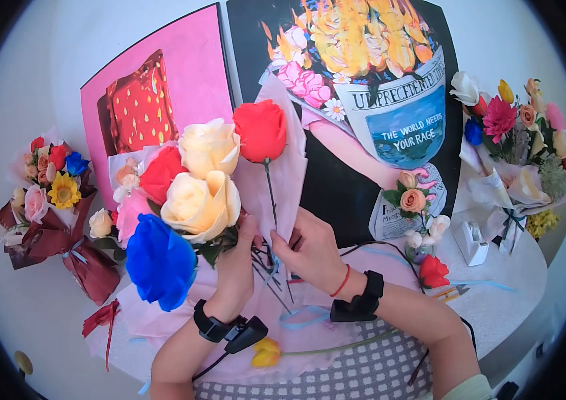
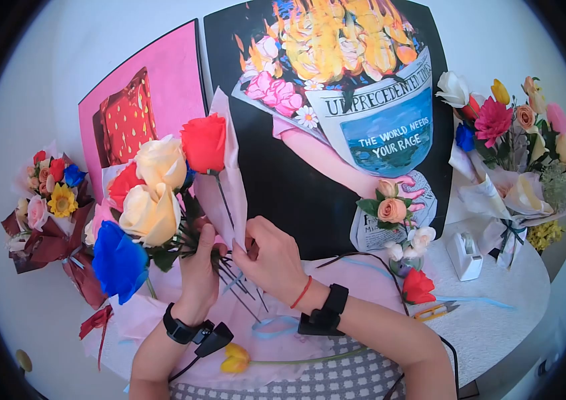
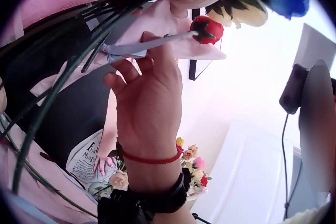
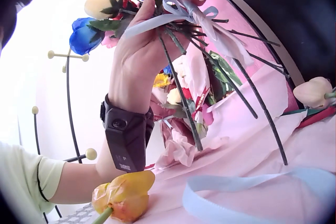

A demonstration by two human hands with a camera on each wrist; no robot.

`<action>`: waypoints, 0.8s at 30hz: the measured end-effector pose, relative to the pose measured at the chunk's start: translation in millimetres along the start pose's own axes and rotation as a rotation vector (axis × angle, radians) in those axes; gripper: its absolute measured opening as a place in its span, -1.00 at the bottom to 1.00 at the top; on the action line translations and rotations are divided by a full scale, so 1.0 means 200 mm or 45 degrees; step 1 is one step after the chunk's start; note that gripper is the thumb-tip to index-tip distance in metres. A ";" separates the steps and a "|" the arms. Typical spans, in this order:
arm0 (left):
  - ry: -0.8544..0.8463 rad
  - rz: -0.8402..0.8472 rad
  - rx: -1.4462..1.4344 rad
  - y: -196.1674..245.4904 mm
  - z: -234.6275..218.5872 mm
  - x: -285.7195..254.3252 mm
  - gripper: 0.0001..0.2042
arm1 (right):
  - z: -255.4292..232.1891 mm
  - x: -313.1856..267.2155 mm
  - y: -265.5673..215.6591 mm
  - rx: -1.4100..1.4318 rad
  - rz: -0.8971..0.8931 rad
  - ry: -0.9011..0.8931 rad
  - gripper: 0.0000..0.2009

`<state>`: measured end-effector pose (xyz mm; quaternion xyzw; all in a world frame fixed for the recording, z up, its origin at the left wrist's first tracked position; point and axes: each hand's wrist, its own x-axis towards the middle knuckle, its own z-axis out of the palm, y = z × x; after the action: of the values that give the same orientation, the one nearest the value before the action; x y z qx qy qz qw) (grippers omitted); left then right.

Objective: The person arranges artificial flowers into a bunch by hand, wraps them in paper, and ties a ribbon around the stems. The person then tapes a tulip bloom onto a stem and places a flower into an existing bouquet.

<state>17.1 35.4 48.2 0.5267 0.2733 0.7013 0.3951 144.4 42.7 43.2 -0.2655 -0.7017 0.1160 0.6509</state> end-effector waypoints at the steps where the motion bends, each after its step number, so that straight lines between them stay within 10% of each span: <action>1: 0.002 -0.012 -0.032 0.00 0.01 -0.01 -0.71 | 0.01 0.01 0.00 -0.009 0.003 -0.035 -0.87; 17: -0.025 0.293 0.439 -0.11 -0.08 0.03 -0.57 | 0.02 0.01 -0.02 -0.107 -0.017 -0.189 -0.82; 22: -0.024 -0.026 0.037 -0.09 -0.07 0.00 -0.66 | 0.03 0.00 -0.04 -0.123 -0.091 -0.146 -0.82; 23: 0.052 0.419 0.854 -0.24 -0.21 0.06 -0.72 | 0.04 0.00 -0.05 -0.118 -0.105 -0.160 -0.82; 24: 0.053 0.420 0.854 -0.21 -0.17 0.05 -0.72 | 0.04 -0.01 -0.05 -0.117 -0.107 -0.160 -0.82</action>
<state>-6.2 66.7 9.2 0.6495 0.4072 0.6375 0.0769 134.1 35.0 46.0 -0.2577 -0.7563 0.0727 0.5970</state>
